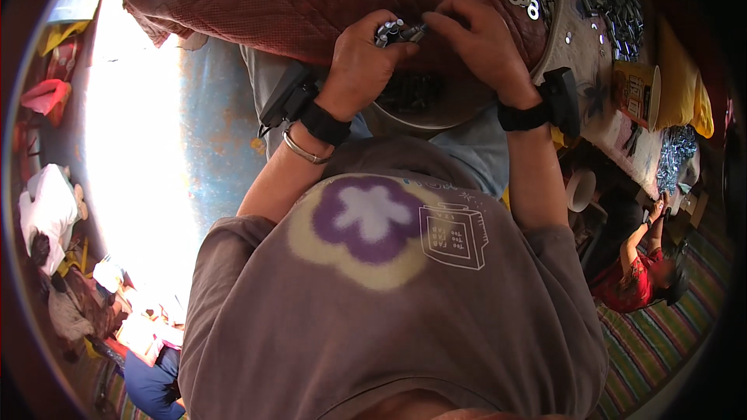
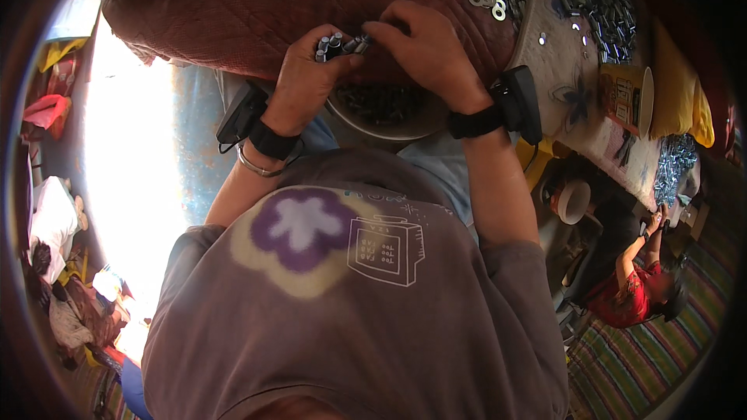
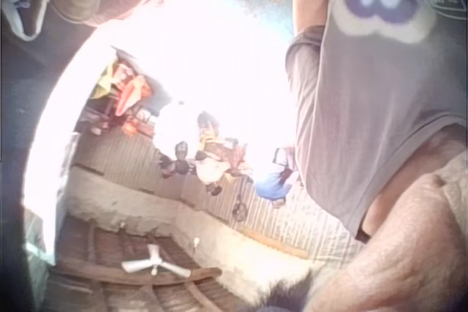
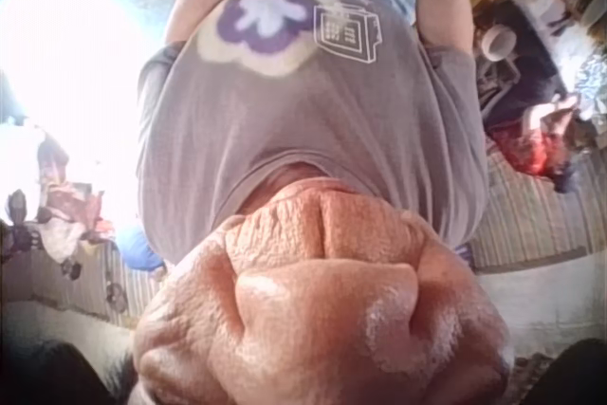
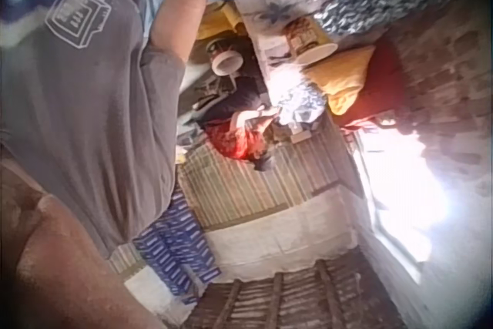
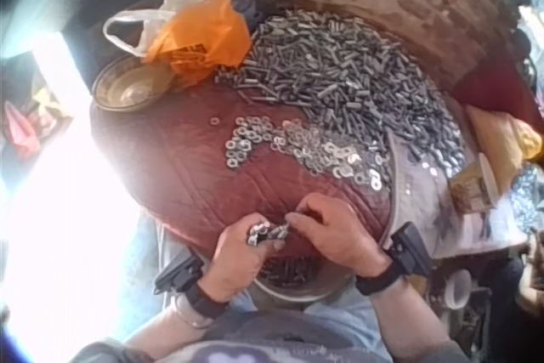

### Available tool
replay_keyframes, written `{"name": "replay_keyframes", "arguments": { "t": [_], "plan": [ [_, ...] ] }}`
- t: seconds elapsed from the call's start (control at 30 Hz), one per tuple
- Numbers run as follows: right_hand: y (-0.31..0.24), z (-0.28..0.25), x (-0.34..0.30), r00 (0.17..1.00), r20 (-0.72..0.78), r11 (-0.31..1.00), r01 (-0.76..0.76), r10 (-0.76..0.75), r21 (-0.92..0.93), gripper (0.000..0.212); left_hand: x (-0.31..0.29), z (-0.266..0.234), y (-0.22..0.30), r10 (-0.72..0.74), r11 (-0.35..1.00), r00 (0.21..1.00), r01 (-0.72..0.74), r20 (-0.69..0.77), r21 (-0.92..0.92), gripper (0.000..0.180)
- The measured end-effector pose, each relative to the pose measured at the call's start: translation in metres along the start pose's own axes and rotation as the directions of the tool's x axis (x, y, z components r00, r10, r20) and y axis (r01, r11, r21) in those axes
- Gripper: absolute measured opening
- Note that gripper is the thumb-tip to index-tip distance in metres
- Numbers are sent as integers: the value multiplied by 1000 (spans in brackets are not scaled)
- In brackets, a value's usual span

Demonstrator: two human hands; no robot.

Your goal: Manually assembling large metal bolts by sliding multiple washers onto each bolt and then placing them into a container.

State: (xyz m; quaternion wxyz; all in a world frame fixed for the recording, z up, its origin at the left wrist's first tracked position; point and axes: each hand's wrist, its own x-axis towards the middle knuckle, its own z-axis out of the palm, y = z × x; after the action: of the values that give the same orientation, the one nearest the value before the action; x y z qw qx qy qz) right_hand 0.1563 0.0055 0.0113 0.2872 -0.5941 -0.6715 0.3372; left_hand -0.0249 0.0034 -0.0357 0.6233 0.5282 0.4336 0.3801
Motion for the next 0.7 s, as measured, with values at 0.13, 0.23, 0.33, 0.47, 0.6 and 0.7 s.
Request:
{"name": "replay_keyframes", "arguments": {
  "t": [0.13,0.23,0.33,0.47,0.6,0.7],
  "plan": [
    [5,0,-3,1000,-6,994,29,-29,102,23,0,1,-3,69,995,998,-68,0,73,12],
    [5,2,-6,999,26,962,-27,21,271,24,-1,1,0,92,983,996,-94,16,158,13],
    [6,2,-8,999,12,996,-43,42,75,24,-3,4,4,140,955,990,-136,3,262,15],
    [-3,8,-12,986,-31,986,-163,162,-40,26,-3,4,1,159,952,987,-153,-4,264,16],
    [-3,7,-16,995,-93,993,30,-19,117,29,-3,4,2,148,943,989,-142,3,302,15],
    [-9,6,-17,997,-64,999,-47,47,-1,29,-4,8,4,150,941,989,-142,-3,307,15]
  ]
}}
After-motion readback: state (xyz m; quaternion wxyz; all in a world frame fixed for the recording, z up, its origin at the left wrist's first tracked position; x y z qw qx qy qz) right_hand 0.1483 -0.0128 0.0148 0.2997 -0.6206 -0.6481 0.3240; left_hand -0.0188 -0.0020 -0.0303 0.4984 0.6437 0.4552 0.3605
